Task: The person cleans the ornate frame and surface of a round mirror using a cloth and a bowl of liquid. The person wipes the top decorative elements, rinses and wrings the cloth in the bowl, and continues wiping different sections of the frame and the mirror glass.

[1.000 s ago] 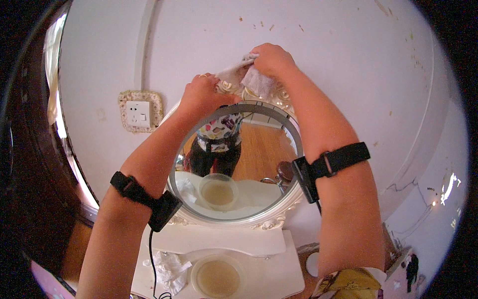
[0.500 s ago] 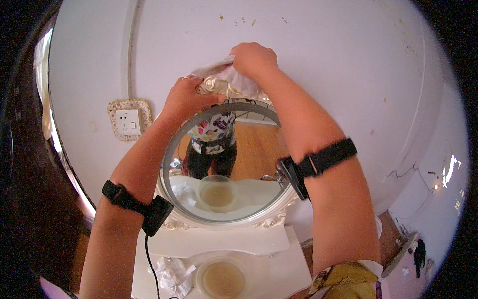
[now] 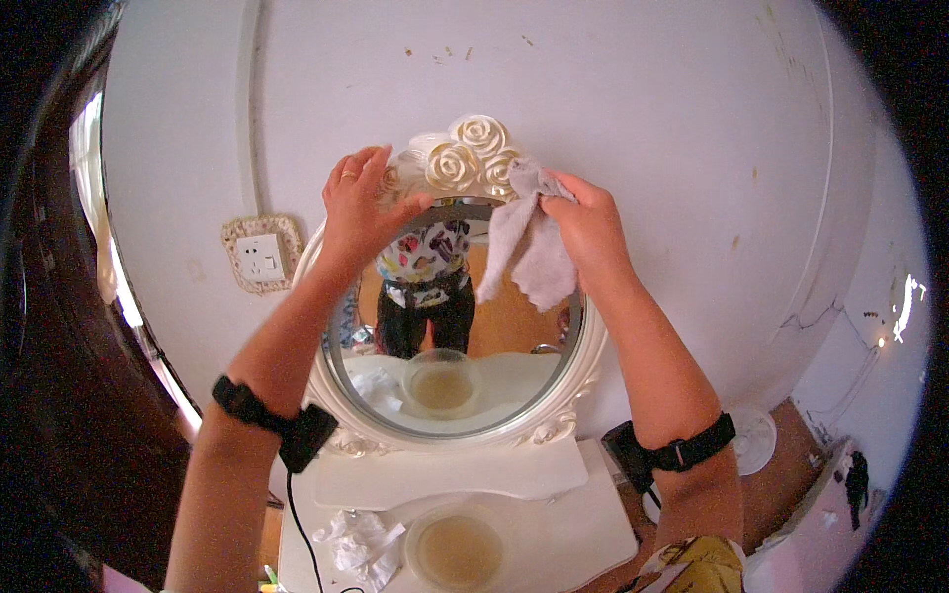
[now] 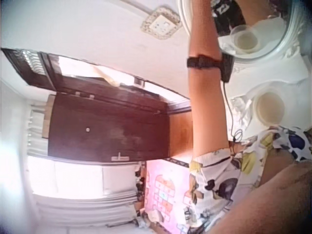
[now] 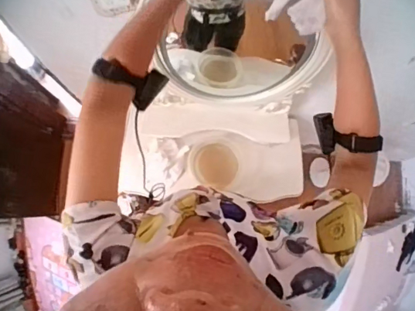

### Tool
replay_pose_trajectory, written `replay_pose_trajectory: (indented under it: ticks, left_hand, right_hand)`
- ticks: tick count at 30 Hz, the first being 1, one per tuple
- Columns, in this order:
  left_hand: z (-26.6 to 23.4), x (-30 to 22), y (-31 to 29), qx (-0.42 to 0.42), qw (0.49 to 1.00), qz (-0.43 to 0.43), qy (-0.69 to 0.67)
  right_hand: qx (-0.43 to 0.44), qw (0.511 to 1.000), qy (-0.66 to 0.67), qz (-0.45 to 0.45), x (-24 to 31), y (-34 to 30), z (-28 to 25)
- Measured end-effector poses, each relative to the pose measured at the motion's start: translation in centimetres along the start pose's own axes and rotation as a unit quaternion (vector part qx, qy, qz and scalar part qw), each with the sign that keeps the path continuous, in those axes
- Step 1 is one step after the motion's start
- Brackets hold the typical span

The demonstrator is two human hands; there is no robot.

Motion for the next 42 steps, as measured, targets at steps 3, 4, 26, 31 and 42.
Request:
replay_pose_trajectory:
  ticks: [3, 4, 26, 31, 42]
  left_hand:
    - [-0.6, -3.5, -1.6, 0.142, 0.953, -0.101, -0.249]
    - [0.8, -4.5, -2.8, 0.22, 0.892, -0.156, -0.363]
    - [7.9, -2.9, 8.1, 0.305, 0.838, -0.088, -0.444]
    - [8.7, -4.2, 8.2, 0.351, 0.844, -0.078, -0.398]
    - [6.8, -6.5, 8.6, 0.192, 0.97, -0.061, -0.139]
  right_hand:
    - [0.007, 0.98, 0.198, 0.03, -1.4, -0.5, 1.9]
    - [0.033, 0.967, 0.251, 0.019, -1.2, -0.5, 3.4]
    - [0.194, 0.977, -0.086, 0.035, -4.1, 5.6, 0.0]
    - [0.136, 0.986, -0.086, -0.046, -5.6, 6.9, -1.0]
    - [0.032, 0.976, -0.206, -0.068, -5.1, 6.7, -2.0]
Point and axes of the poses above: each hand's wrist, its own y-axis towards the middle knuckle, its own z-axis out of the palm, x = y × z, the point moved 10 cm from there along y, towards the middle knuckle, and after that the axes turned 12 degrees about x, right-handed, at the moved point
